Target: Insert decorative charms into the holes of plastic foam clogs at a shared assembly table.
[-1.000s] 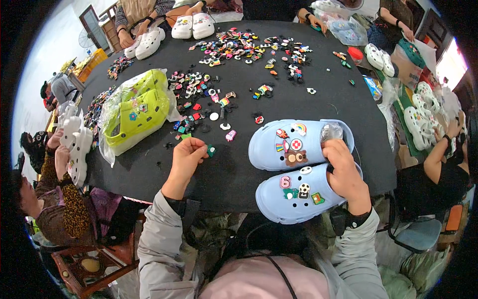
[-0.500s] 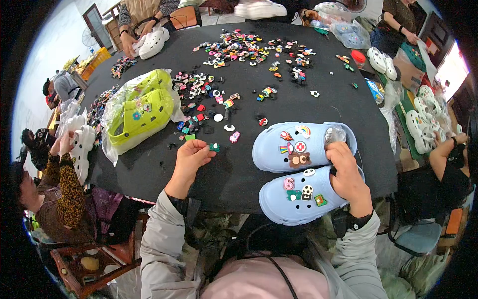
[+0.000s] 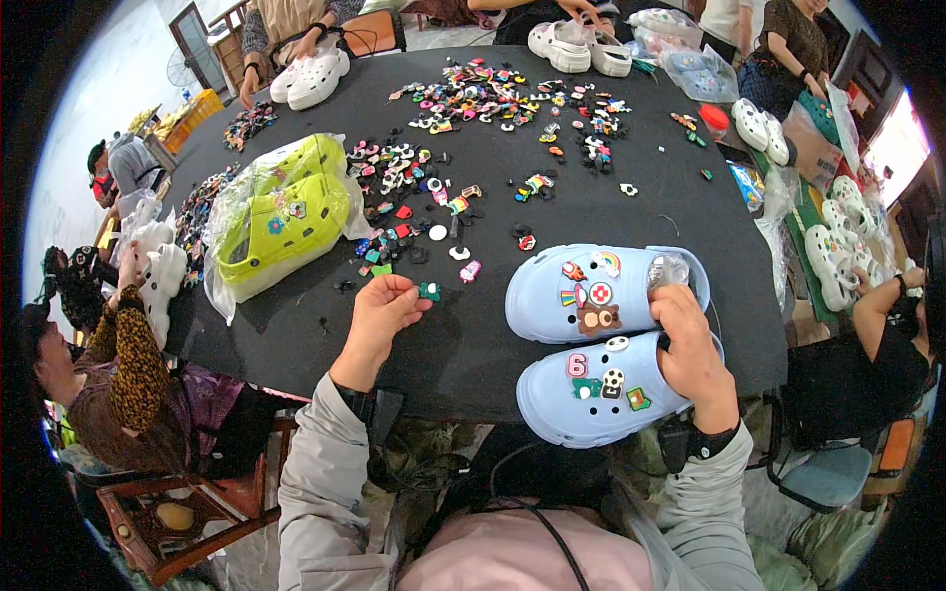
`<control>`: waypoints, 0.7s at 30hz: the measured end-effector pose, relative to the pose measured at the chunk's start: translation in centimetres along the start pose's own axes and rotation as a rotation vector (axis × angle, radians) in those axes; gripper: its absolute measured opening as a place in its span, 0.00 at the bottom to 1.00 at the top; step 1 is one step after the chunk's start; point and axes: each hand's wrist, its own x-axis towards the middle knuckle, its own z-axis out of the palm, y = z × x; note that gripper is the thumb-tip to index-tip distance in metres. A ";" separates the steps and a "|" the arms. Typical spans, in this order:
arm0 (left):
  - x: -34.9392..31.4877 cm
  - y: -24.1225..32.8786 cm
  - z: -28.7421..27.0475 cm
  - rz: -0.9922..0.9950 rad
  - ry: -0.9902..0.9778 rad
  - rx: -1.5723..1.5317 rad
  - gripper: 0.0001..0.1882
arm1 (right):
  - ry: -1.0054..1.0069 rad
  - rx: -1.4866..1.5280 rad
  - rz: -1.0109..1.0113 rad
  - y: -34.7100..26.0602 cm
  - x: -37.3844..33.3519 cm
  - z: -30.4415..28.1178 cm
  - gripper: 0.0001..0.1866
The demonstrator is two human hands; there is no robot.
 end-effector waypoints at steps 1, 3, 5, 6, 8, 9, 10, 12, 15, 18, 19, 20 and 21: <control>0.0 -0.1 0.1 0.003 -0.007 -0.002 0.08 | 0.003 -0.003 -0.004 0.0 0.0 0.0 0.16; 0.0 0.4 0.2 -0.015 -0.022 0.037 0.07 | 0.003 -0.007 -0.008 0.0 0.1 0.0 0.15; 0.8 1.1 -0.1 -0.033 -0.034 0.074 0.07 | 0.003 -0.002 -0.024 0.1 0.2 0.0 0.15; 1.6 1.8 -0.8 0.011 -0.178 0.303 0.07 | -0.005 -0.001 -0.030 -0.1 0.2 0.2 0.15; 3.0 3.1 -0.9 0.062 -0.310 0.524 0.07 | 0.013 0.006 -0.035 0.1 0.2 0.2 0.15; 3.6 3.8 -0.8 0.107 -0.331 0.664 0.07 | 0.010 0.004 -0.045 0.1 0.2 0.2 0.15; 4.1 4.3 -0.7 0.150 -0.350 0.805 0.07 | 0.010 -0.002 -0.034 0.0 0.1 0.2 0.15; 4.6 4.6 -0.4 0.104 -0.343 0.739 0.08 | 0.010 -0.007 -0.031 0.1 -0.1 0.3 0.15; 4.9 4.5 -0.8 0.210 -0.232 0.693 0.08 | 0.022 0.011 -0.015 0.3 -0.2 0.6 0.16; 4.6 4.4 -3.2 0.263 -0.121 0.619 0.08 | 0.015 0.000 -0.034 0.2 0.0 0.5 0.16; 4.8 4.3 -4.2 0.249 -0.117 0.616 0.08 | 0.017 -0.002 -0.037 0.1 0.0 0.4 0.16; 4.9 4.0 -5.2 0.253 -0.116 0.615 0.08 | 0.014 -0.004 -0.022 0.0 0.0 0.2 0.16; 4.9 3.7 -6.3 0.251 -0.096 0.585 0.08 | 0.013 -0.006 -0.007 0.0 -0.1 0.1 0.16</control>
